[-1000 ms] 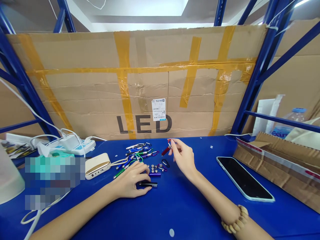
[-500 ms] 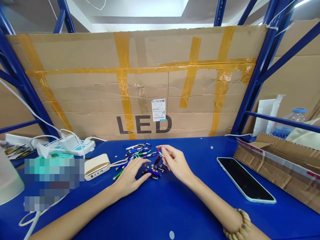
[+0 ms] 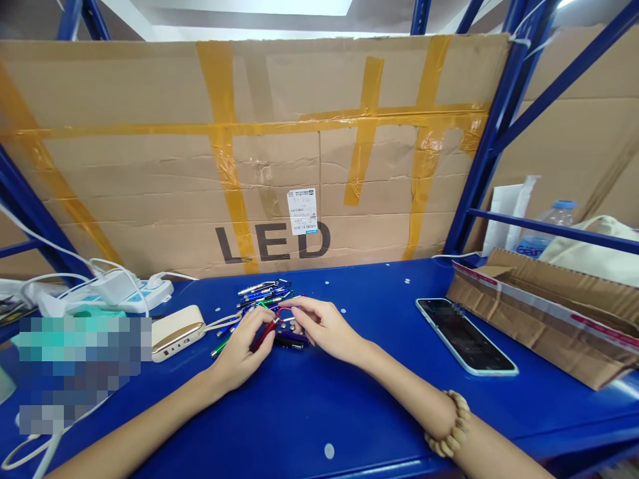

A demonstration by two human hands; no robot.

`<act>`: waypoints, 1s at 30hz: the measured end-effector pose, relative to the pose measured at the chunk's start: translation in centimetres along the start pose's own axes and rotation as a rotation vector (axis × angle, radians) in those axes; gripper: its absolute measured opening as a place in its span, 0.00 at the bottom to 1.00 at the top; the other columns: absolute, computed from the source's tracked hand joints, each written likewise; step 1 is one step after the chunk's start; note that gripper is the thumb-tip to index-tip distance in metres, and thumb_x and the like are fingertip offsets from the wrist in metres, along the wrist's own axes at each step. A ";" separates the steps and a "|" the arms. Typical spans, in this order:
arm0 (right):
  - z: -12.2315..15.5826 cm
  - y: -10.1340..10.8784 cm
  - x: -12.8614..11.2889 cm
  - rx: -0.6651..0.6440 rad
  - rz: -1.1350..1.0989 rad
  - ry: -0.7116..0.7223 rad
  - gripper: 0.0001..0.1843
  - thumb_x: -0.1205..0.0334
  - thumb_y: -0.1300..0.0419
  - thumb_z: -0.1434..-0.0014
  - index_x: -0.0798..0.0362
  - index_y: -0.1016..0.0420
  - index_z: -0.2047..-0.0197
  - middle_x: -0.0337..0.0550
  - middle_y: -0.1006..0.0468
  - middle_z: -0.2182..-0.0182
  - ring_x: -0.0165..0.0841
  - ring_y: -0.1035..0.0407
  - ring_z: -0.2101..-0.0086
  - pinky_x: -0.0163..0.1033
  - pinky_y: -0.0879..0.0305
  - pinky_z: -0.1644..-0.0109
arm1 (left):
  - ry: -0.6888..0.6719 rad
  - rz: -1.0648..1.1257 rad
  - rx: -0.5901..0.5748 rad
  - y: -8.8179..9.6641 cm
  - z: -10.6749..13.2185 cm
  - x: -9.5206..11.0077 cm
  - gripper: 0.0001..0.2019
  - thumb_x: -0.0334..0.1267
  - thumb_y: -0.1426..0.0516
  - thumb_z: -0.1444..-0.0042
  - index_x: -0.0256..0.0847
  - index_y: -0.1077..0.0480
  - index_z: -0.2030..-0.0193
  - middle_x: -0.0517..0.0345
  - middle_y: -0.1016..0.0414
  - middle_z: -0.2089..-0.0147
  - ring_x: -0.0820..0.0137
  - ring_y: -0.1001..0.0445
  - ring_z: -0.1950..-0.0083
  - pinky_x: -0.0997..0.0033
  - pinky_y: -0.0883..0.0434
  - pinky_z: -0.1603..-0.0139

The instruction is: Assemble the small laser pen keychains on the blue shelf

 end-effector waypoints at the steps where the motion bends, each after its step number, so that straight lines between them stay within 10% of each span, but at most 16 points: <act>1: 0.0 0.0 0.0 -0.002 0.013 -0.002 0.19 0.53 0.52 0.38 0.54 0.31 0.50 0.34 0.34 0.77 0.22 0.44 0.83 0.29 0.45 0.79 | 0.008 -0.007 0.000 -0.1 0.0 -0.2 0.05 0.34 0.53 0.41 0.40 0.39 0.65 0.55 0.32 0.64 0.69 0.33 0.63 0.66 0.34 0.59; 8: 0.2 -0.2 -0.5 0.015 0.200 0.069 0.18 0.58 0.51 0.38 0.54 0.28 0.50 0.41 0.24 0.69 0.24 0.41 0.78 0.31 0.41 0.75 | -0.028 -0.070 0.042 -0.5 0.3 -0.4 0.11 0.35 0.54 0.39 0.41 0.38 0.51 0.52 0.28 0.56 0.66 0.30 0.56 0.66 0.33 0.55; 19: 0.3 -0.7 -0.7 -0.038 0.305 0.215 0.16 0.61 0.49 0.38 0.52 0.28 0.49 0.38 0.29 0.74 0.27 0.36 0.72 0.32 0.38 0.68 | -0.041 -0.135 0.124 0.3 0.5 0.2 0.08 0.37 0.52 0.42 0.40 0.34 0.69 0.67 0.37 0.83 0.79 0.40 0.83 0.80 0.42 0.80; 30: 0.6 -0.4 -0.7 -0.068 0.550 0.243 0.16 0.52 0.44 0.42 0.50 0.25 0.54 0.42 0.25 0.66 0.29 0.32 0.69 0.32 0.37 0.68 | 0.014 -0.117 0.091 -0.2 0.3 0.1 0.11 0.39 0.51 0.40 0.40 0.30 0.68 0.63 0.26 0.77 0.78 0.31 0.79 0.81 0.38 0.76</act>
Point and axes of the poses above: each hand's wrist, its own z-axis away from the middle knuckle, its own y-axis out of the back of the hand, x = y × z, the point moved 6 cm from there along -z, towards the middle knuckle
